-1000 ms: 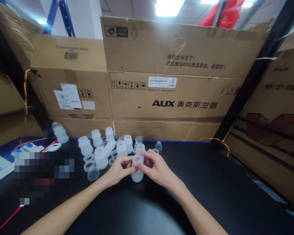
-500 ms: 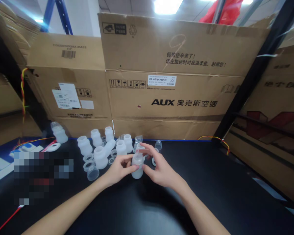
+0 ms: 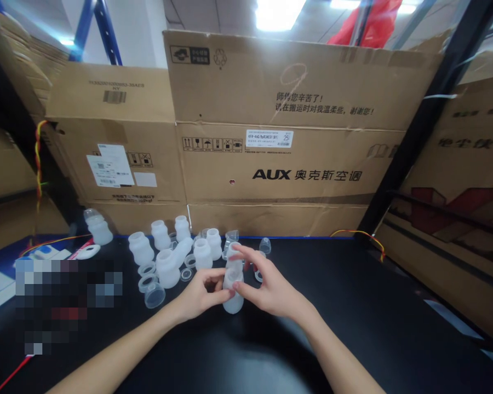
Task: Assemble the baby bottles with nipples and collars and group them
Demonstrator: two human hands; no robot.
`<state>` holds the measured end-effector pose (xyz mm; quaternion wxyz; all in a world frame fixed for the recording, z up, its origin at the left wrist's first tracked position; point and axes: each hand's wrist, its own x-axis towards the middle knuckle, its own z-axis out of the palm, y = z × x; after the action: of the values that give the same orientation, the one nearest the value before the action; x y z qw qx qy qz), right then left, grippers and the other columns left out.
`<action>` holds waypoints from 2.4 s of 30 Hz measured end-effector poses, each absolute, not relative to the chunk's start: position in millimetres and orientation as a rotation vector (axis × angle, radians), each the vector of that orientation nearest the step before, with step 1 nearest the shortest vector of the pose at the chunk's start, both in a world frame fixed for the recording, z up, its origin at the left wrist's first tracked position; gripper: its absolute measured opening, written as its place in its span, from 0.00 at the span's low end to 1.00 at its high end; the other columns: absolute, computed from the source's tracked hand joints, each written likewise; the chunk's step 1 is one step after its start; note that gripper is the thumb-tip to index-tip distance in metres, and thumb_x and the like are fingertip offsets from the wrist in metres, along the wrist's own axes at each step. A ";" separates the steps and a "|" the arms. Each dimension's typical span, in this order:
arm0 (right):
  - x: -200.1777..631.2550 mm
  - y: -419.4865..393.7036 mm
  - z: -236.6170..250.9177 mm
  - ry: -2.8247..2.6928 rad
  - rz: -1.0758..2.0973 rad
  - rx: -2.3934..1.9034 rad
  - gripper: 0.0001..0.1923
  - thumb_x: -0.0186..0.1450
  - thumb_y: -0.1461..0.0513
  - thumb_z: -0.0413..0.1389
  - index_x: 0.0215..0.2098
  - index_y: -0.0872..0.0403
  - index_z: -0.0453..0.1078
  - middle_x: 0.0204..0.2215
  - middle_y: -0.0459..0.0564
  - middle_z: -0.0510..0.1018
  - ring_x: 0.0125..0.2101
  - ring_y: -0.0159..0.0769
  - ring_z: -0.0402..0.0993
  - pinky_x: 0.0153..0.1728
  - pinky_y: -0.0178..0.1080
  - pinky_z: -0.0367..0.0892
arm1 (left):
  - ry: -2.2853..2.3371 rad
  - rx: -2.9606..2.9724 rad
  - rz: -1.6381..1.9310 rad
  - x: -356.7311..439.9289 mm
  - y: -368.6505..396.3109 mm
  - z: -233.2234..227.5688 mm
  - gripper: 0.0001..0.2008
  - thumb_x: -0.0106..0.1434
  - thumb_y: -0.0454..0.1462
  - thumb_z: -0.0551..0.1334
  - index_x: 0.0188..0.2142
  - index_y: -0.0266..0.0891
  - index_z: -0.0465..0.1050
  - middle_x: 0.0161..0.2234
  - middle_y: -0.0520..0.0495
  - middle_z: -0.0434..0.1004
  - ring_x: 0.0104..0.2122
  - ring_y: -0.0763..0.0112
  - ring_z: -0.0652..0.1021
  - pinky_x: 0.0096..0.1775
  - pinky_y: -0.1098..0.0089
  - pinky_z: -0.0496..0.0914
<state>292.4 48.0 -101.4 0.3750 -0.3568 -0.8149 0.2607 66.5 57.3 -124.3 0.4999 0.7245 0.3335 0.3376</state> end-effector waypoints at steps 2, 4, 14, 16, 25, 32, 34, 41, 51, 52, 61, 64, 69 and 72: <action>289.5 47.7 -101.9 -2.101 0.645 -0.924 0.31 0.67 0.53 0.62 0.66 0.47 0.62 0.48 0.52 0.74 0.45 0.38 0.70 0.46 0.38 0.68 | 0.802 1.751 0.805 67.9 56.2 -126.3 0.20 0.61 0.50 0.68 0.40 0.34 0.79 0.20 0.59 0.54 0.23 0.80 0.55 0.28 0.73 0.52; 286.6 47.4 -102.2 -2.112 0.562 -0.958 0.26 0.66 0.51 0.64 0.59 0.48 0.70 0.42 0.51 0.73 0.42 0.37 0.69 0.44 0.37 0.67 | 0.814 1.749 0.818 69.4 55.6 -128.7 0.20 0.61 0.50 0.69 0.41 0.34 0.79 0.20 0.60 0.53 0.23 0.80 0.55 0.28 0.73 0.52; 290.7 47.0 -99.2 -2.109 0.738 -1.026 0.21 0.66 0.51 0.63 0.52 0.53 0.74 0.31 0.46 0.71 0.31 0.31 0.66 0.33 0.31 0.63 | 0.818 1.761 0.827 66.2 56.5 -122.5 0.23 0.60 0.49 0.69 0.50 0.37 0.80 0.19 0.60 0.51 0.22 0.80 0.54 0.29 0.72 0.50; 285.8 48.6 -101.0 -2.079 0.646 -1.110 0.18 0.62 0.51 0.66 0.42 0.54 0.74 0.27 0.44 0.68 0.28 0.29 0.62 0.30 0.30 0.59 | 0.840 1.741 0.818 68.1 55.7 -123.5 0.24 0.60 0.49 0.70 0.50 0.37 0.80 0.20 0.61 0.51 0.23 0.80 0.53 0.28 0.72 0.50; 283.4 45.7 -102.5 -2.142 0.569 -1.091 0.22 0.64 0.50 0.64 0.53 0.52 0.71 0.34 0.45 0.74 0.32 0.31 0.67 0.35 0.31 0.62 | 0.873 1.729 0.826 73.1 55.0 -124.7 0.20 0.60 0.47 0.70 0.45 0.35 0.80 0.20 0.61 0.51 0.23 0.80 0.54 0.28 0.73 0.51; 292.2 47.5 -96.3 -2.173 0.587 -1.099 0.18 0.67 0.50 0.62 0.50 0.52 0.75 0.30 0.46 0.71 0.30 0.30 0.65 0.33 0.31 0.60 | 0.853 1.746 0.808 70.4 57.3 -121.4 0.23 0.60 0.51 0.69 0.46 0.35 0.80 0.20 0.60 0.52 0.23 0.80 0.54 0.28 0.73 0.51; 291.1 48.1 -97.9 -2.143 0.513 -1.148 0.21 0.63 0.49 0.66 0.47 0.54 0.74 0.31 0.46 0.71 0.31 0.31 0.65 0.33 0.32 0.60 | 0.851 1.736 0.804 70.7 58.1 -123.6 0.25 0.60 0.51 0.69 0.49 0.36 0.79 0.20 0.61 0.52 0.23 0.80 0.54 0.28 0.73 0.51; 292.6 46.3 -96.8 -2.254 0.580 -0.880 0.19 0.69 0.57 0.59 0.57 0.51 0.69 0.46 0.50 0.69 0.44 0.34 0.67 0.46 0.34 0.65 | 0.798 1.724 0.802 69.2 59.1 -127.1 0.20 0.61 0.49 0.69 0.42 0.34 0.80 0.20 0.60 0.55 0.23 0.80 0.56 0.29 0.73 0.53; 293.7 48.9 -96.0 -2.185 0.695 -0.890 0.19 0.69 0.56 0.61 0.57 0.48 0.70 0.41 0.47 0.67 0.37 0.30 0.62 0.39 0.32 0.62 | 0.781 1.715 0.785 69.3 57.0 -122.9 0.21 0.61 0.49 0.69 0.44 0.34 0.79 0.20 0.60 0.53 0.23 0.80 0.55 0.28 0.73 0.52; 293.5 49.3 -94.8 -2.192 0.680 -0.895 0.16 0.68 0.55 0.61 0.53 0.49 0.73 0.38 0.47 0.67 0.37 0.30 0.62 0.38 0.32 0.61 | 0.775 1.711 0.786 69.3 56.7 -122.4 0.21 0.61 0.49 0.68 0.44 0.34 0.79 0.21 0.60 0.52 0.23 0.80 0.54 0.28 0.73 0.52; 278.7 59.8 -118.1 -2.010 0.522 -1.041 0.19 0.66 0.51 0.64 0.49 0.52 0.74 0.35 0.46 0.67 0.30 0.29 0.60 0.31 0.32 0.58 | 0.956 1.772 0.850 69.1 61.5 -123.3 0.23 0.62 0.49 0.68 0.50 0.37 0.78 0.20 0.61 0.50 0.23 0.79 0.53 0.28 0.73 0.51; 275.0 64.8 -124.2 -1.923 0.509 -1.033 0.20 0.63 0.49 0.66 0.48 0.51 0.75 0.33 0.46 0.67 0.28 0.28 0.58 0.28 0.31 0.56 | 1.047 1.809 0.885 67.7 64.1 -126.8 0.23 0.62 0.49 0.67 0.51 0.39 0.78 0.19 0.61 0.52 0.23 0.79 0.54 0.28 0.73 0.51; 288.2 85.5 -126.1 -1.571 0.731 -0.952 0.24 0.74 0.46 0.49 0.55 0.52 0.71 0.35 0.48 0.70 0.24 0.27 0.58 0.25 0.31 0.57 | 1.016 1.788 0.884 67.0 65.2 -133.2 0.27 0.62 0.49 0.67 0.58 0.41 0.74 0.20 0.61 0.56 0.23 0.79 0.58 0.30 0.73 0.55; 305.0 102.3 -132.1 -1.464 0.546 -1.085 0.23 0.72 0.48 0.50 0.54 0.54 0.71 0.37 0.50 0.73 0.26 0.29 0.63 0.28 0.32 0.61 | 0.973 1.771 0.859 67.3 65.2 -136.8 0.29 0.63 0.50 0.66 0.60 0.40 0.71 0.21 0.61 0.56 0.23 0.78 0.58 0.30 0.73 0.56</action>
<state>305.0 102.3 -132.1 0.5807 -0.4645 -0.6265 0.2337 67.3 65.2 -136.8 0.4554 0.7182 0.3944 0.3482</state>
